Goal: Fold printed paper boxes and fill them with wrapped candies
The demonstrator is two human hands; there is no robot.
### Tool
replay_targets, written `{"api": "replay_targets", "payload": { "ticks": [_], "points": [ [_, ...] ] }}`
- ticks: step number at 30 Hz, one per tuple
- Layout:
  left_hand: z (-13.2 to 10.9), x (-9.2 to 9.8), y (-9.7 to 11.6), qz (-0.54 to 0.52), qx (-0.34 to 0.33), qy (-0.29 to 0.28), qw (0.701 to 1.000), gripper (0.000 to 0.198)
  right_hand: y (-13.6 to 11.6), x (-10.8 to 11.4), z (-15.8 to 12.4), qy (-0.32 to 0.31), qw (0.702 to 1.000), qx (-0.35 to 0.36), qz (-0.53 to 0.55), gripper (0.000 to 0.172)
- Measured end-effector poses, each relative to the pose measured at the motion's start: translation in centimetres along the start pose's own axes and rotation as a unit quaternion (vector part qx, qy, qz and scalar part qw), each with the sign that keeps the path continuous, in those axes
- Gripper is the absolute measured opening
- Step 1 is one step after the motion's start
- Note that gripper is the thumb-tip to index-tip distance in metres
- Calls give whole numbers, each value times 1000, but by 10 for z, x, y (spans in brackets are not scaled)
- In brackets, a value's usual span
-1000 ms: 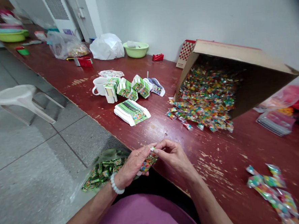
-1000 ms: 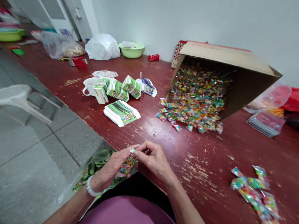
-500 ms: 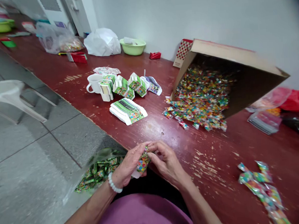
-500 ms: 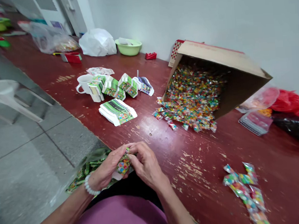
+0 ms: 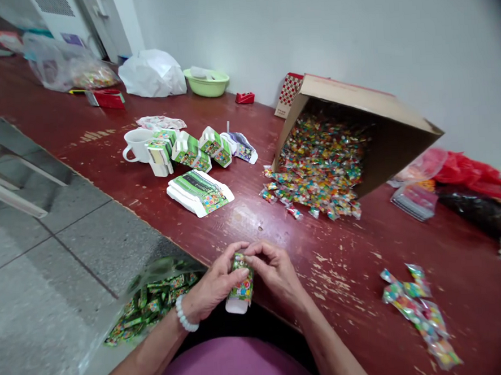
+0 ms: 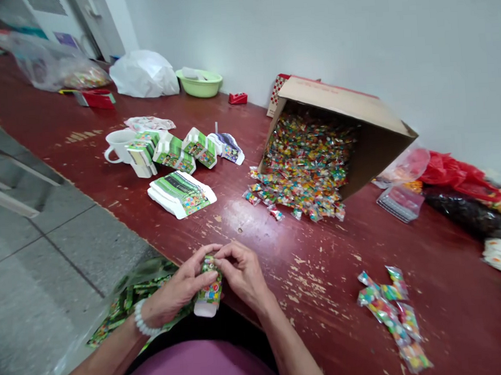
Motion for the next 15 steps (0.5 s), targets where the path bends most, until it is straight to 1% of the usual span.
{"api": "replay_targets", "payload": {
  "ticks": [3,4,5,6,7,8,9,10,12,13,15],
  "points": [
    [4,-4,-4,4,7,-9,1000,54,-9,-6,-2,-15,994,51,-98,11],
    [6,-4,-4,-5,11,-3,1000,53,-8,-5,0,-20,992,52,-117,11],
    [9,-3,-5,-17,17,10,1000,54,-3,2,5,-11,989,40,-139,12],
    [11,-1,-5,-31,25,28,999,55,5,15,10,12,986,17,-163,14],
    [14,3,-5,-40,30,52,997,58,14,33,18,53,981,-14,-188,19],
    [16,8,-4,-42,33,79,995,60,25,59,24,124,962,-57,-238,25],
    [17,14,-2,-38,30,107,993,61,34,83,31,171,946,-84,-263,31],
    [18,21,1,-25,20,131,991,61,44,104,39,203,932,-105,-281,37],
    [17,34,10,28,-15,165,986,57,64,138,52,244,905,-151,-314,46],
    [16,40,14,69,-31,177,981,52,74,148,58,248,896,-169,-327,48],
    [13,50,24,173,-52,186,966,40,89,159,65,242,886,-195,-345,47]
  ]
}}
Point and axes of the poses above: each hand's wrist, its own z-axis towards the middle knuckle, its own x-axis out of the back of the hand, y = z × x, the point moved 8 cm from there along z, towards the middle knuckle, and after that the axes turned 12 degrees about -z, right-handed, at the moved point
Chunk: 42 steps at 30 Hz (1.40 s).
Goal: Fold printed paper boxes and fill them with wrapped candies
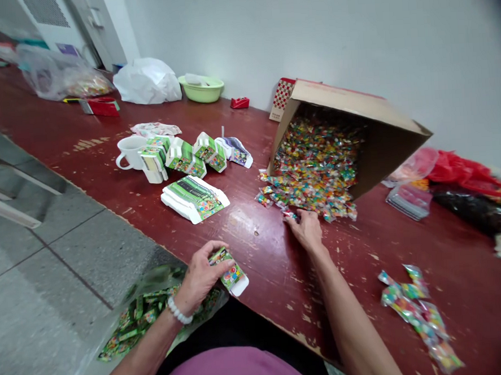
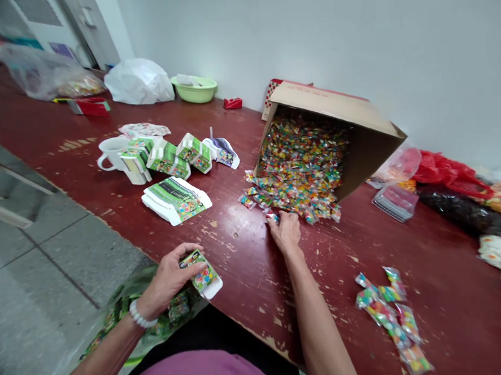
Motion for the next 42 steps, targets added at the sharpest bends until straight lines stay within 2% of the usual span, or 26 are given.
{"api": "replay_targets", "payload": {
  "ticks": [3,5,8,10,14,17,20,22,24,27,31,35,42],
  "points": [
    [0,10,6,130,-39,-32,990,31,7,-8,5,-19,1000,0,-11,35],
    [-3,11,3,149,-21,-74,986,34,7,-10,3,-28,1000,11,1,29],
    [-11,10,-9,56,85,-126,987,41,8,-9,-2,-45,998,24,45,25],
    [-18,6,-12,-43,137,-137,980,47,8,-11,-11,-65,993,27,92,29],
    [-25,-8,-10,-211,167,-163,949,62,-5,-20,-51,-144,965,32,216,43],
    [-29,-19,-12,-256,183,-189,930,50,-24,-23,-90,-211,932,44,292,46],
    [-28,-21,-14,-231,163,-183,941,42,-43,-18,-122,-267,886,45,375,37],
    [-28,-18,-12,-175,134,-175,960,38,-50,-10,-133,-273,868,38,412,31],
    [-29,-17,-10,-113,106,-177,972,33,-54,-3,-138,-263,867,42,422,25],
    [-35,-20,-10,-74,104,-199,972,33,-58,1,-141,-265,867,65,416,26],
    [-45,-33,-10,-90,131,-227,961,38,-63,-2,-144,-283,867,82,403,34],
    [-51,-44,-7,-114,153,-236,953,56,-67,-1,-150,-326,861,75,382,32],
    [-56,-45,-11,-107,158,-252,949,57,-68,1,-153,-338,859,43,381,27]
  ]
}}
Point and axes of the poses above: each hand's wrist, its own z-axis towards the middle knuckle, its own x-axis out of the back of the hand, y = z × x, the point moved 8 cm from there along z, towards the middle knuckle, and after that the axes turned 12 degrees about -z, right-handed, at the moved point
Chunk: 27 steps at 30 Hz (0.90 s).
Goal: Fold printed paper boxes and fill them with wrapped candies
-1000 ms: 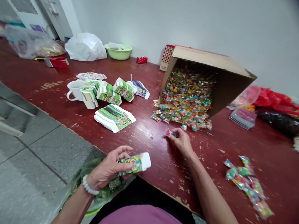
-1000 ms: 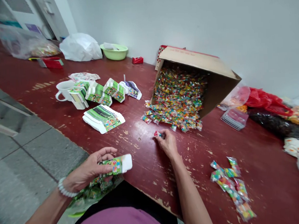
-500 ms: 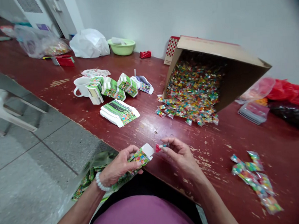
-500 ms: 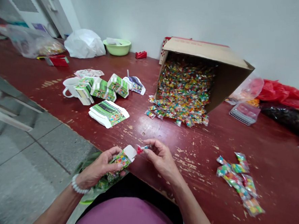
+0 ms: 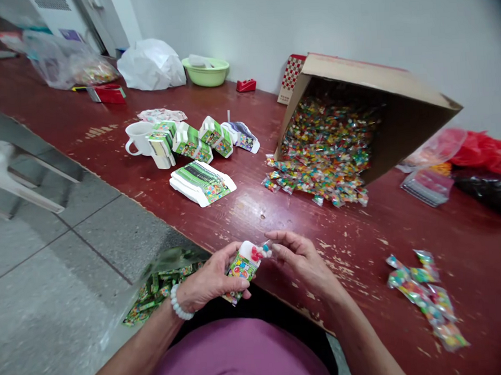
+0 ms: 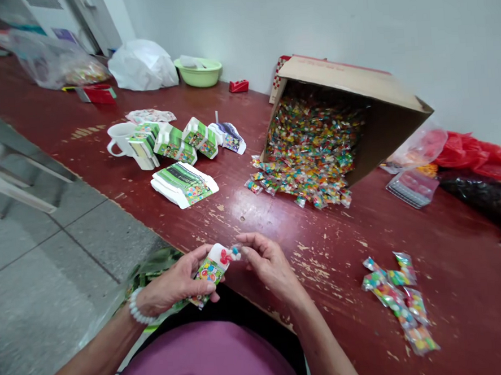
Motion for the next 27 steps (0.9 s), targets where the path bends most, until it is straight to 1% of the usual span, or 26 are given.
{"api": "replay_targets", "payload": {
  "ticks": [8,16,27],
  "points": [
    [-2,-2,2,5,-1,5,1000,56,11,-5,1,-13,999,-4,38,29],
    [-3,-4,3,11,-4,5,1000,55,19,-5,3,5,999,-9,41,31],
    [1,-3,0,23,2,-10,1000,55,16,-3,3,15,998,-16,54,30]
  ]
}}
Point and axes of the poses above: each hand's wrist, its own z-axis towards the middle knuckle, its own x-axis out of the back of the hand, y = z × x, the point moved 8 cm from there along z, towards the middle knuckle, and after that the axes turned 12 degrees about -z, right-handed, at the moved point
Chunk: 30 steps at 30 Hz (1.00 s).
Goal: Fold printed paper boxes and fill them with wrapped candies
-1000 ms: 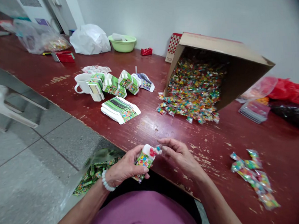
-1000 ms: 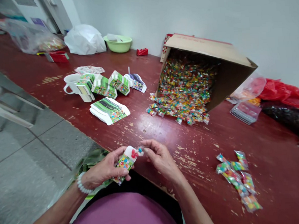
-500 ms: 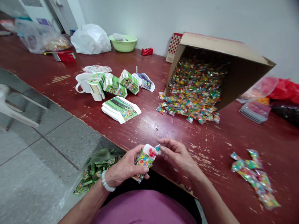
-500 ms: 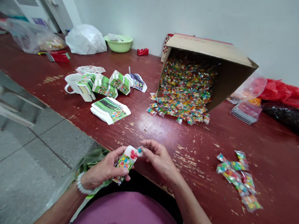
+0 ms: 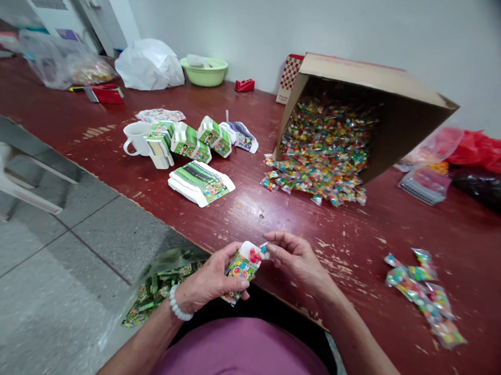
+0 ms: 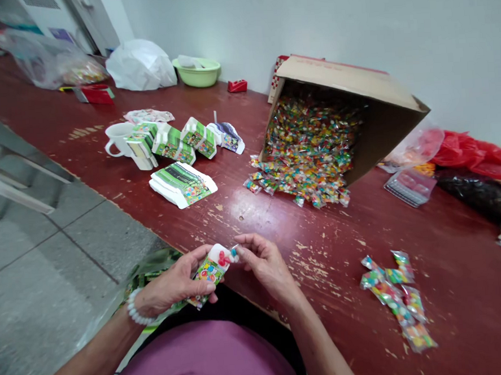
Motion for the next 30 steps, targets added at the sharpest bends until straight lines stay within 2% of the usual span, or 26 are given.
{"api": "replay_targets", "payload": {
  "ticks": [4,7,9,12,17,21,23,25,29,30],
  "points": [
    [0,-2,3,1,-5,-3,1000,56,1,-1,-2,2,1000,12,-22,27],
    [2,-3,1,7,-6,2,1000,55,-10,-4,-7,24,989,83,-117,16],
    [3,-3,0,20,-15,11,1000,51,-29,-11,-12,33,956,174,-235,10],
    [5,0,-2,41,-28,21,999,46,-52,-21,-18,6,895,270,-356,16],
    [4,3,0,72,-47,23,996,47,-69,-19,-12,-38,856,279,-433,20],
    [7,-1,-6,114,-26,9,993,51,-72,-33,-11,-49,830,275,-482,17],
    [9,-3,-8,129,-19,6,991,58,-71,-39,-10,-44,848,256,-462,14],
    [10,-5,-8,128,-24,6,991,59,-67,-38,-5,-33,881,224,-415,13],
    [7,-2,-1,104,-47,12,993,41,-54,-20,5,32,933,177,-312,2],
    [6,-2,0,101,-48,12,994,37,-49,-15,7,47,943,164,-285,6]
  ]
}}
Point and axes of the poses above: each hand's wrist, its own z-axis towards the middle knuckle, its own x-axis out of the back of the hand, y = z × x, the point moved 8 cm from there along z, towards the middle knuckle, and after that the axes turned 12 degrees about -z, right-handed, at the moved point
